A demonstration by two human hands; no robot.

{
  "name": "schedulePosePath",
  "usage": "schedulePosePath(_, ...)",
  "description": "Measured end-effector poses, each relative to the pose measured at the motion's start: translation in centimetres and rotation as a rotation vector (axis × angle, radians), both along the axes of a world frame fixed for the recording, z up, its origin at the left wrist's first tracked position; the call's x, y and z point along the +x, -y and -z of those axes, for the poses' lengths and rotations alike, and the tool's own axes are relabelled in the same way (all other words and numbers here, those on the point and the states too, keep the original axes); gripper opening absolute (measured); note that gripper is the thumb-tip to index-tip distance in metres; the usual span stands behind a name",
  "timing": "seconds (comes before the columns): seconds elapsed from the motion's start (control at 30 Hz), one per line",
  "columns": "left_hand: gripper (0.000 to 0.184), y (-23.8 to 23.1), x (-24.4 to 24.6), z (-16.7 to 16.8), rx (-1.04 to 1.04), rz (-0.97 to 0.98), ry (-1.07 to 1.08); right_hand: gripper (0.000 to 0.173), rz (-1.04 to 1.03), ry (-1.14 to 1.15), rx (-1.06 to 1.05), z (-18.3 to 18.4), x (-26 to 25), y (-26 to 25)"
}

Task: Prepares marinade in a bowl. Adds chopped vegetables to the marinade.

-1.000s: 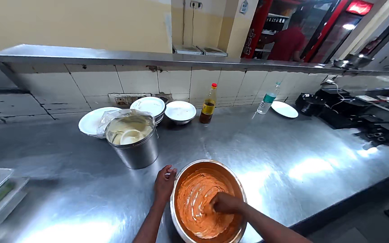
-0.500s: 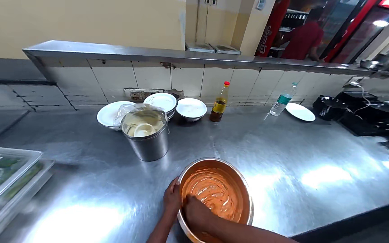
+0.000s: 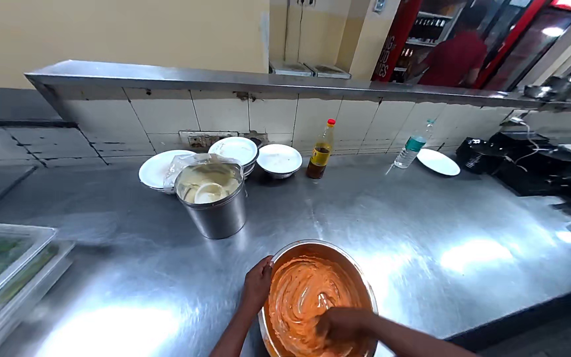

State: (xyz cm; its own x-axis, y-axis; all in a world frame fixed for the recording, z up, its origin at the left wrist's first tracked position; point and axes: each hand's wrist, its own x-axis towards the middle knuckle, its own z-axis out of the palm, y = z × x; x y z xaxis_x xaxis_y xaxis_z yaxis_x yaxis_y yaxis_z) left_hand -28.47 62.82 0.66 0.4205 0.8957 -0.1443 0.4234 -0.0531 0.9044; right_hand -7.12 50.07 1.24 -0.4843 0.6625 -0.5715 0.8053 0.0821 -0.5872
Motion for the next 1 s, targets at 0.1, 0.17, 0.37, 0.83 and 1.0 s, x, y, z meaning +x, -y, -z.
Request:
schedulePosePath(0.1,0.038,0.1,0.1,-0.1,-0.003,-0.009,0.004,0.031,0.259,0.172,0.123,-1.0,2.3,-3.8)
schedulePosePath(0.17,0.037,0.3,0.3,-0.1,-0.002,-0.048,-0.009,0.040,0.319,-0.050,0.156,0.9,-1.7,-3.4)
schedulePosePath(0.37,0.037,0.4,0.1,-0.2,0.014,-0.041,0.014,0.025,0.129,0.114,-0.024,-1.2,2.8,-1.5)
schedulePosePath(0.83,0.036,0.1,1.0,-0.4,0.008,-0.105,-0.011,0.038,0.311,-0.109,0.206,1.5,-2.9,-3.1)
schedulePosePath(1.0,0.037,-0.2,0.5,0.0,0.009,-0.058,0.024,0.025,0.108,0.040,-0.003,-0.4,2.4,-0.9)
